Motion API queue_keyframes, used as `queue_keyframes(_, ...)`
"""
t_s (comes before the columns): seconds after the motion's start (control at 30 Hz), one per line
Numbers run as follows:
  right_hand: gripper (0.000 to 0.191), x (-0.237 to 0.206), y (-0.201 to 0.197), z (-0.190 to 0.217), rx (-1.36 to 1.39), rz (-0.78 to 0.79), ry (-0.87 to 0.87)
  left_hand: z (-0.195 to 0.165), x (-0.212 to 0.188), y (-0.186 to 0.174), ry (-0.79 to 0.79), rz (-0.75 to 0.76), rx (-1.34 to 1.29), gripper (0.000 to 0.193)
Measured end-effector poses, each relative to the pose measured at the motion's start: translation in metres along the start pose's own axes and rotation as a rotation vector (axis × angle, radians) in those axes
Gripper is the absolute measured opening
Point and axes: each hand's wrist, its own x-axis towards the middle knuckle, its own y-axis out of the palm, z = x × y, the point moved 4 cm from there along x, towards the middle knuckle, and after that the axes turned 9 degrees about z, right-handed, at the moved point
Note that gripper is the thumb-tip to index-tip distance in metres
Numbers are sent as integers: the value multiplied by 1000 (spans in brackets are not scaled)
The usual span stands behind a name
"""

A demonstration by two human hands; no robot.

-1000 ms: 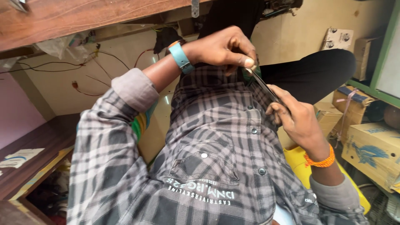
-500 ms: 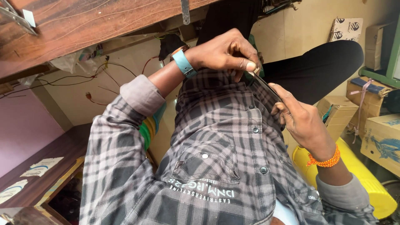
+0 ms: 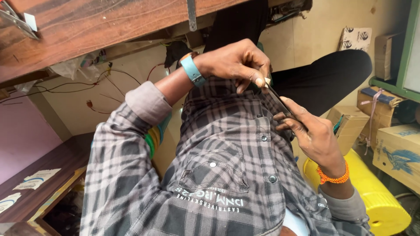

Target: The person works at a cluttered repair workbench, filing and shaping a small white cylindrical bushing by hand, then trimming it with pliers. They pick up a motor armature and press the finished bushing onto its shaft, fitting the part into place.

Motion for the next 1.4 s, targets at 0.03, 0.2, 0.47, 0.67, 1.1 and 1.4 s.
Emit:
queue_keyframes(0.03, 52, -1, 1, 2, 5, 9, -8, 1, 0, -2, -22, 17, 14, 29)
queue_keyframes(0.2, 54, 4, 1, 6, 11, 60, -30, -1, 4, -8, -42, 113, -1, 27)
queue_keyframes(0.47, 63, 15, 3, -16, 45, 120, 135, 0, 5, -19, 45, 106, 100, 32)
queue_keyframes(0.67, 66, 23, 3, -15, -108, -5, -77, -2, 4, -25, 167, 88, 182, 34)
queue_keyframes(1.1, 65, 8, -19, 21, -928, -34, -98, -12, 9, -18, -155, -43, 293, 35)
queue_keyframes(1.4, 61, 15, -7, -17, -358, -29, 33, 30, 2, -19, -254, -146, 13, 38)
